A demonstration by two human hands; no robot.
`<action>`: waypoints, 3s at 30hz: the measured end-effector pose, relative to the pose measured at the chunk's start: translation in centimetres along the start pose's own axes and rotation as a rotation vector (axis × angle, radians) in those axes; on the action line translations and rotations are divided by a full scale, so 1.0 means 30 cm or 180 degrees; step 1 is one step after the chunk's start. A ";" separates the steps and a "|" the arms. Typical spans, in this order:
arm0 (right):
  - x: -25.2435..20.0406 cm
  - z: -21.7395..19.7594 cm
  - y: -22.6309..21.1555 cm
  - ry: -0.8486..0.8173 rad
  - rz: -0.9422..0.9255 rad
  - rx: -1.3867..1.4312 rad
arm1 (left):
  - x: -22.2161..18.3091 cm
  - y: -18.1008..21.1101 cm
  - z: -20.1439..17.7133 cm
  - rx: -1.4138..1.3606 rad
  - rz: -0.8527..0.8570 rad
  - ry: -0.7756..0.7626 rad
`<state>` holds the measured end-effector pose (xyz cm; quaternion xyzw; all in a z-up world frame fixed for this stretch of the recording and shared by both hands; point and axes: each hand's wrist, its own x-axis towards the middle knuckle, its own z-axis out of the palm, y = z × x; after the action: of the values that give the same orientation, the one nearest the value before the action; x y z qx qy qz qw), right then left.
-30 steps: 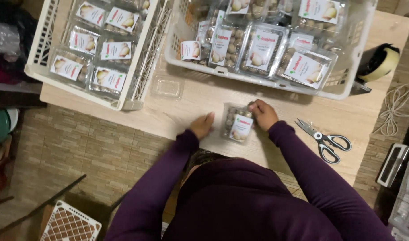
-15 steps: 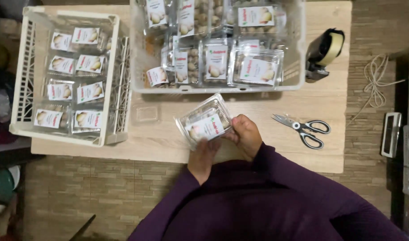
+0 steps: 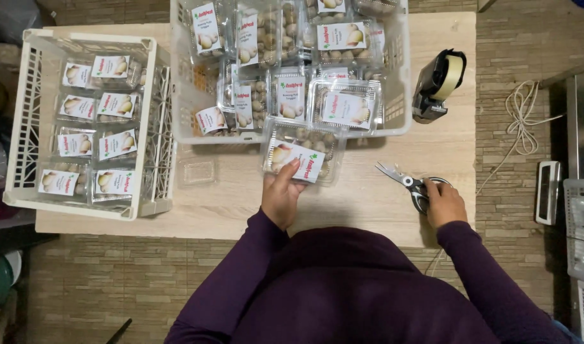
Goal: Labeling and trimming small plastic containers for garlic packaging.
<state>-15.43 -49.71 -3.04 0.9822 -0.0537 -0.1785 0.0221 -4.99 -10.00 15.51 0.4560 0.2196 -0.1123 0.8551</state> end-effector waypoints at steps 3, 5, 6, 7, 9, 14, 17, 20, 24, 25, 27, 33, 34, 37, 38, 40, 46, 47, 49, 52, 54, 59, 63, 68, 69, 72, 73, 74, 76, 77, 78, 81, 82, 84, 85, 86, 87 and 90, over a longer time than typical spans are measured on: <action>-0.004 -0.042 -0.018 -0.0310 0.0021 0.0111 | 0.007 0.007 0.026 -0.0104 -0.0083 -0.0150; 0.035 0.044 0.028 -0.1018 0.0343 0.0710 | 0.001 0.039 0.057 -0.0173 -0.0120 -0.0088; 0.003 0.014 0.027 -0.0999 0.0326 0.0706 | 0.003 0.058 0.061 -0.0181 -0.0095 -0.0087; -0.029 -0.015 0.026 -0.1000 0.0662 0.1906 | 0.005 0.077 0.066 -0.0176 -0.0093 -0.0121; -0.087 -0.047 0.026 -0.0963 0.0981 0.3096 | 0.001 0.106 0.079 -0.0186 -0.0082 -0.0165; -0.154 -0.412 -0.146 0.0431 0.0287 0.5203 | -0.003 0.123 0.108 -0.0226 0.0023 -0.0040; -0.111 -0.599 -0.312 -0.0123 -0.0420 0.5445 | -0.021 0.127 0.137 -0.0237 -0.0029 -0.0126; -0.055 -0.635 -0.412 -0.0775 -0.0751 0.5861 | -0.036 0.129 0.155 -0.0198 -0.0052 -0.0250; -0.060 -0.746 -0.497 -0.0852 -0.1048 0.6272 | -0.053 0.139 0.157 -0.0243 0.0008 -0.0289; -0.062 -0.763 -0.508 -0.0915 -0.1078 0.6392 | -0.058 0.144 0.159 -0.0249 0.0040 -0.0256; -0.060 -0.784 -0.523 -0.0988 -0.1109 0.6501 | -0.059 0.147 0.155 -0.0264 0.0075 -0.0215; -0.062 -0.791 -0.546 -0.0966 -0.1050 0.6514 | -0.059 0.134 0.127 -0.0241 0.0066 -0.0269; -0.062 -0.790 -0.546 -0.0987 -0.1054 0.6511 | -0.057 0.132 0.125 -0.0196 0.0045 -0.0276; -0.062 -0.799 -0.547 -0.1012 -0.1050 0.6526 | -0.050 0.122 0.122 -0.0153 0.0011 -0.0262; -0.064 -0.801 -0.547 -0.1018 -0.1030 0.6551 | -0.049 0.115 0.120 -0.0149 -0.0014 -0.0237; -0.067 -0.807 -0.550 -0.1030 -0.1006 0.6559 | -0.045 0.111 0.114 -0.0129 -0.0019 -0.0240; -0.073 -0.801 -0.557 -0.1027 -0.0916 0.6586 | -0.049 0.106 0.121 -0.0102 -0.0029 -0.0181; -0.074 -0.800 -0.559 -0.1021 -0.0895 0.6598 | -0.048 0.102 0.119 -0.0116 -0.0054 -0.0163; -0.078 -0.804 -0.562 -0.1003 -0.0882 0.6602 | -0.047 0.106 0.123 -0.0122 -0.0047 -0.0164; -0.086 -0.809 -0.570 -0.0991 -0.0855 0.6613 | -0.055 0.114 0.126 -0.0114 -0.0047 -0.0144; -0.086 -0.807 -0.571 -0.0990 -0.0835 0.6620 | -0.057 0.116 0.126 -0.0101 -0.0058 -0.0128; -0.083 -0.800 -0.556 -0.1086 -0.0859 0.6546 | -0.050 0.137 0.110 0.0052 -0.0042 -0.0176; -0.075 -0.790 -0.535 -0.1193 -0.0875 0.6527 | -0.010 0.155 0.069 0.0271 -0.0091 -0.0322; -0.059 -0.748 -0.518 -0.1214 -0.0912 0.6460 | 0.029 0.171 0.035 0.0598 -0.0164 -0.0394; -0.059 -0.749 -0.518 -0.1218 -0.0917 0.6455 | 0.027 0.181 0.038 0.0593 -0.0160 -0.0391; -0.061 -0.750 -0.516 -0.1239 -0.0941 0.6413 | 0.028 0.206 0.042 0.0651 -0.0271 -0.0349; -0.062 -0.750 -0.514 -0.1259 -0.0927 0.6386 | 0.031 0.212 0.040 0.0665 -0.0323 -0.0328; -0.062 -0.751 -0.512 -0.1277 -0.0912 0.6360 | 0.035 0.218 0.038 0.0680 -0.0375 -0.0309; -0.064 -0.759 -0.511 -0.1301 -0.0927 0.6319 | 0.026 0.253 0.051 0.0712 -0.0409 -0.0299; -0.065 -0.763 -0.510 -0.1326 -0.0937 0.6280 | 0.021 0.271 0.057 0.0746 -0.0447 -0.0289; -0.066 -0.768 -0.514 -0.1323 -0.0946 0.6275 | 0.026 0.269 0.051 0.0743 -0.0438 -0.0291; -0.071 -0.782 -0.526 -0.1335 -0.0970 0.6294 | 0.029 0.266 0.044 0.0784 -0.0470 -0.0324; -0.072 -0.787 -0.530 -0.1294 -0.0974 0.6317 | 0.022 0.266 0.050 0.0790 -0.0483 -0.0359; -0.074 -0.794 -0.538 -0.1254 -0.0982 0.6340 | 0.012 0.261 0.062 0.0796 -0.0493 -0.0393; -0.076 -0.796 -0.542 -0.1214 -0.0956 0.6377 | 0.009 0.256 0.068 0.0747 -0.0490 -0.0377; -0.078 -0.797 -0.544 -0.1171 -0.0925 0.6415 | 0.005 0.249 0.075 0.0697 -0.0490 -0.0364; -0.077 -0.793 -0.546 -0.1170 -0.0924 0.6415 | -0.002 0.259 0.084 0.0698 -0.0491 -0.0365; -0.073 -0.775 -0.541 -0.1146 -0.0888 0.6384 | -0.009 0.276 0.093 0.0639 -0.0466 -0.0313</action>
<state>-7.67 -32.77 18.45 0.5049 -0.0659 -0.1972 -0.8377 -1.22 -7.70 23.05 0.5160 0.1977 -0.2180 0.8045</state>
